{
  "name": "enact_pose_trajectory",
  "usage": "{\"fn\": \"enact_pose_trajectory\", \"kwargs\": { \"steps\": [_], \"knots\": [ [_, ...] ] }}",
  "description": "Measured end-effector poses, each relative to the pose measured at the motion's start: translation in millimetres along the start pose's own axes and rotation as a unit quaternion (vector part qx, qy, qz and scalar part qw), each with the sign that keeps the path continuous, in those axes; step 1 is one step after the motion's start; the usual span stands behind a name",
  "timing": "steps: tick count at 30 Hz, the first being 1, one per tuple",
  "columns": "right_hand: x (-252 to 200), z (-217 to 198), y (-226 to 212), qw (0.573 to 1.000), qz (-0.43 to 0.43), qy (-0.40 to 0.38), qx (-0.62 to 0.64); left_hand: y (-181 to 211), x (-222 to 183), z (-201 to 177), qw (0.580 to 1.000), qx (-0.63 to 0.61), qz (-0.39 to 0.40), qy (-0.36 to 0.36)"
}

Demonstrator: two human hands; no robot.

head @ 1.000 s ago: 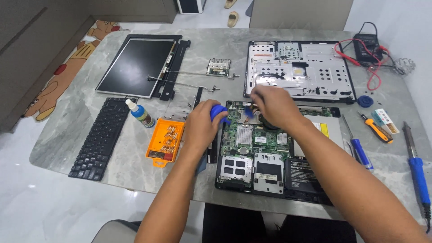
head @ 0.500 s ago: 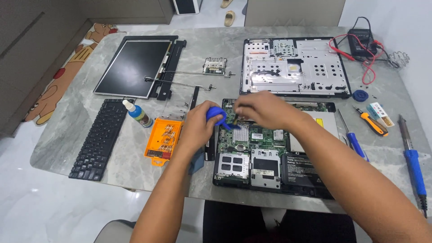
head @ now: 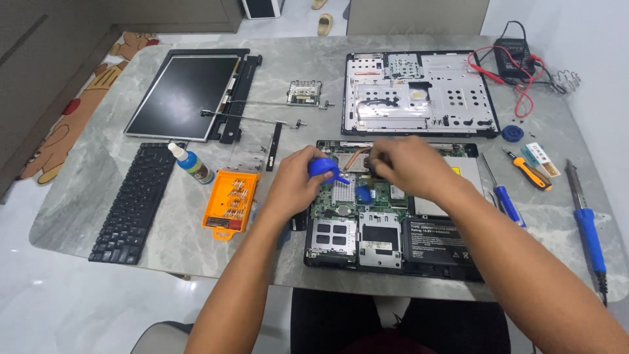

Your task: Cleaning a laptop motherboard with an air blower and removing screws with a screwdriver during disassembly.

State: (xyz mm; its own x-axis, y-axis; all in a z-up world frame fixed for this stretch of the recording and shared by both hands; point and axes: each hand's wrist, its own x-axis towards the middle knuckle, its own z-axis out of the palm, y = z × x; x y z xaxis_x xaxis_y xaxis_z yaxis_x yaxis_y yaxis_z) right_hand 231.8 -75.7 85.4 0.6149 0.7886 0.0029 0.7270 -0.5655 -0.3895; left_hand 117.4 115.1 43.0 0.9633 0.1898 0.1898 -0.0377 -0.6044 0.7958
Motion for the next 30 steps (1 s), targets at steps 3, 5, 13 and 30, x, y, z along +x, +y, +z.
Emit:
{"fn": "enact_pose_trajectory", "kwargs": {
  "steps": [3, 5, 13, 30],
  "knots": [
    [-5.1, -2.6, 17.9, 0.998, 0.022, 0.057, -0.018, 16.0, 2.3, -1.3, 0.999, -0.014, 0.004, -0.029],
    [-8.5, -4.3, 10.1, 0.998, 0.013, 0.059, 0.033, 17.5, 5.3, 1.6, 0.999, -0.006, 0.014, -0.036],
    [-16.5, -9.0, 11.7, 0.994, 0.005, 0.100, -0.039, 22.2, 8.6, 7.7, 0.997, 0.066, 0.005, -0.038],
    [-28.5, -10.8, 24.2, 0.994, 0.073, 0.072, -0.029, 27.3, 23.7, 25.8, 0.997, 0.021, 0.077, -0.003]
  ]
}}
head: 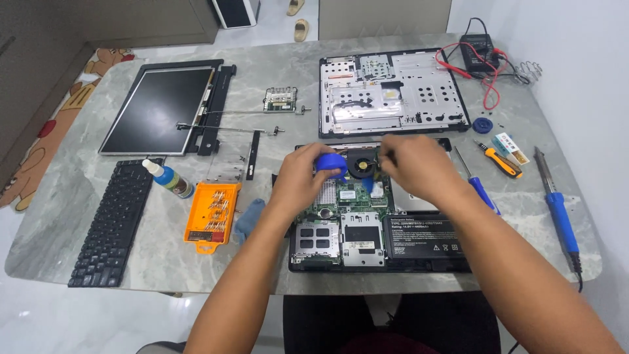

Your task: Cleaning a laptop motherboard with an air blower and removing screws with a screwdriver during disassembly.

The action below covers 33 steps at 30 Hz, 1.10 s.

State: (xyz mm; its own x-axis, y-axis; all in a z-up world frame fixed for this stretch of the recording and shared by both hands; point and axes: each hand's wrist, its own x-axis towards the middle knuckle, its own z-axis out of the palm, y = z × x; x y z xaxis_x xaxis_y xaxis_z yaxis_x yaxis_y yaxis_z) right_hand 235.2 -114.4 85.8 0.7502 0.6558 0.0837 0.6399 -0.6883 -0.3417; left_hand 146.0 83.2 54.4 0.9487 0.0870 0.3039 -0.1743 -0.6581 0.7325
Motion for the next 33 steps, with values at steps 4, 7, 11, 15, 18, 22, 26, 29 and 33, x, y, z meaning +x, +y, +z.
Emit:
{"fn": "enact_pose_trajectory", "kwargs": {
  "steps": [4, 7, 11, 15, 18, 22, 26, 29, 33],
  "knots": [
    [0.4, 0.5, 10.7, 0.998, 0.028, 0.055, 0.005, -15.2, 3.2, 10.5, 0.999, 0.010, -0.011, 0.042],
    [-4.6, -5.0, -1.9, 0.990, 0.024, 0.018, 0.135, -13.7, 6.4, 12.8, 0.998, -0.024, -0.021, 0.049],
    [-6.1, -2.4, 3.1, 0.996, 0.027, -0.018, 0.089, -25.0, 5.3, 19.5, 0.997, -0.041, -0.047, 0.050],
    [5.7, 3.0, 32.8, 0.994, 0.052, 0.093, 0.017, -32.2, 4.4, 19.0, 0.993, -0.035, -0.074, 0.084],
    [5.6, -7.9, 19.3, 0.988, 0.031, 0.094, 0.120, -21.3, 11.1, 13.6, 0.993, -0.031, -0.057, 0.093],
    [8.8, -8.2, 7.4, 0.989, 0.031, -0.006, 0.141, -28.4, 24.9, 24.6, 0.996, -0.038, -0.032, 0.070],
    [17.5, 1.7, 32.8, 0.994, 0.037, 0.084, 0.055, -34.1, 32.9, 32.8, 0.997, -0.009, -0.049, 0.067],
    [15.3, -2.9, 39.1, 0.985, 0.066, 0.134, 0.084, -30.7, 36.2, 34.6, 0.997, -0.022, -0.049, 0.056],
    [11.5, -9.5, 41.0, 0.979, 0.078, 0.151, 0.111, -36.5, 43.2, 44.0, 0.999, 0.003, -0.044, 0.016]
  ]
}}
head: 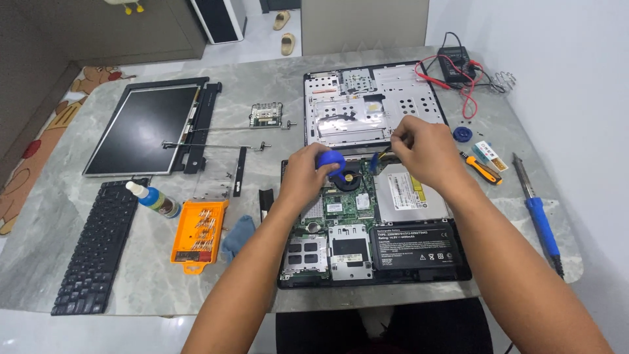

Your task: Cleaning a laptop motherboard with an air blower and removing screws with a screwdriver during disassembly.

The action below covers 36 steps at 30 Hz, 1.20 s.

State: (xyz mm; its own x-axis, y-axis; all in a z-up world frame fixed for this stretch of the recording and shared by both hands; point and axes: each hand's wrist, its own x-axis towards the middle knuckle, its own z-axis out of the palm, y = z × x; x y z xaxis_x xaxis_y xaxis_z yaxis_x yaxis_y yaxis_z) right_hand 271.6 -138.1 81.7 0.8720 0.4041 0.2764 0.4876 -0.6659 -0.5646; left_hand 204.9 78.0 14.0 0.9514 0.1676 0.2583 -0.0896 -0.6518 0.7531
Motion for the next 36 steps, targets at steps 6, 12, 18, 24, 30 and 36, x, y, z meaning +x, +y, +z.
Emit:
{"fn": "enact_pose_trajectory", "kwargs": {
  "steps": [6, 12, 18, 24, 30, 36],
  "knots": [
    [-1.3, -7.1, 9.1, 0.999, 0.015, 0.008, 0.028, 5.1, 7.0, 1.8, 1.000, -0.002, 0.004, 0.009],
    [-9.6, -14.5, 18.3, 0.999, 0.042, 0.004, 0.025, 6.3, 6.0, 0.9, 1.000, 0.008, 0.018, -0.015],
    [-7.6, -13.1, 39.7, 0.999, 0.038, 0.023, 0.028, 15.5, 7.0, -1.2, 0.999, -0.010, 0.029, -0.009],
    [-11.5, -25.0, 4.5, 0.998, 0.040, -0.037, 0.037, 5.8, 13.3, 7.9, 0.999, 0.022, 0.034, -0.004],
    [-0.4, -15.9, 21.6, 0.991, 0.036, -0.033, -0.128, 3.0, 29.7, 31.8, 0.992, -0.028, 0.110, 0.060],
    [-8.0, -13.2, 2.7, 0.995, 0.029, -0.094, 0.022, 10.9, 40.5, 45.1, 0.993, 0.017, 0.111, 0.041]
  ]
}}
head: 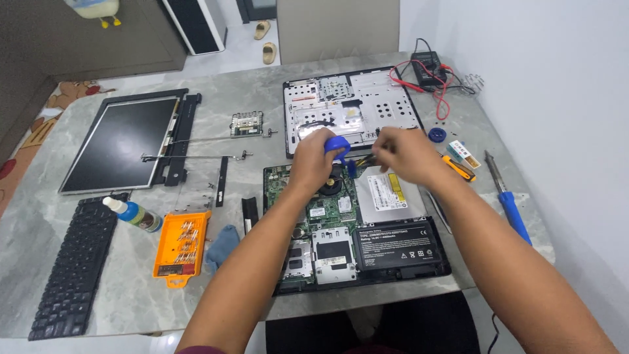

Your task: Cleaning a laptop motherboard with an air blower and removing screws with a screwdriver during disassembly.

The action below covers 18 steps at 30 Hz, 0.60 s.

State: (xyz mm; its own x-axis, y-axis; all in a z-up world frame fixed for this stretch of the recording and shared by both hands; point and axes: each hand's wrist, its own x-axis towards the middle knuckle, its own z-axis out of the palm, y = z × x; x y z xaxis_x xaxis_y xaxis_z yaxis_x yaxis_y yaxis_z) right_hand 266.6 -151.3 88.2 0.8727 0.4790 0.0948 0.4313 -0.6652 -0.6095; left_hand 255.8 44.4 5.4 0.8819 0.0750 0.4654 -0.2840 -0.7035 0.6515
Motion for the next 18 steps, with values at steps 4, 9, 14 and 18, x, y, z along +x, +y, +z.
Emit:
{"fn": "enact_pose_trajectory", "kwargs": {
  "steps": [4, 9, 14, 18],
  "knots": [
    [9.7, 4.0, 21.7, 0.991, -0.001, 0.021, -0.135, 5.7, 2.7, -0.1, 1.000, 0.008, 0.001, 0.002],
    [2.0, 2.0, 13.8, 0.997, 0.040, 0.038, 0.052, -0.6, -2.5, 9.7, 0.997, 0.059, 0.013, -0.039],
    [-1.5, 11.5, 22.3, 0.996, 0.068, 0.019, 0.057, 6.6, 0.9, 4.8, 0.998, 0.058, -0.007, -0.034],
    [5.2, 3.4, 67.1, 0.982, 0.129, 0.104, -0.096, 14.1, 0.7, 0.9, 0.999, 0.021, 0.028, -0.028]
  ]
}}
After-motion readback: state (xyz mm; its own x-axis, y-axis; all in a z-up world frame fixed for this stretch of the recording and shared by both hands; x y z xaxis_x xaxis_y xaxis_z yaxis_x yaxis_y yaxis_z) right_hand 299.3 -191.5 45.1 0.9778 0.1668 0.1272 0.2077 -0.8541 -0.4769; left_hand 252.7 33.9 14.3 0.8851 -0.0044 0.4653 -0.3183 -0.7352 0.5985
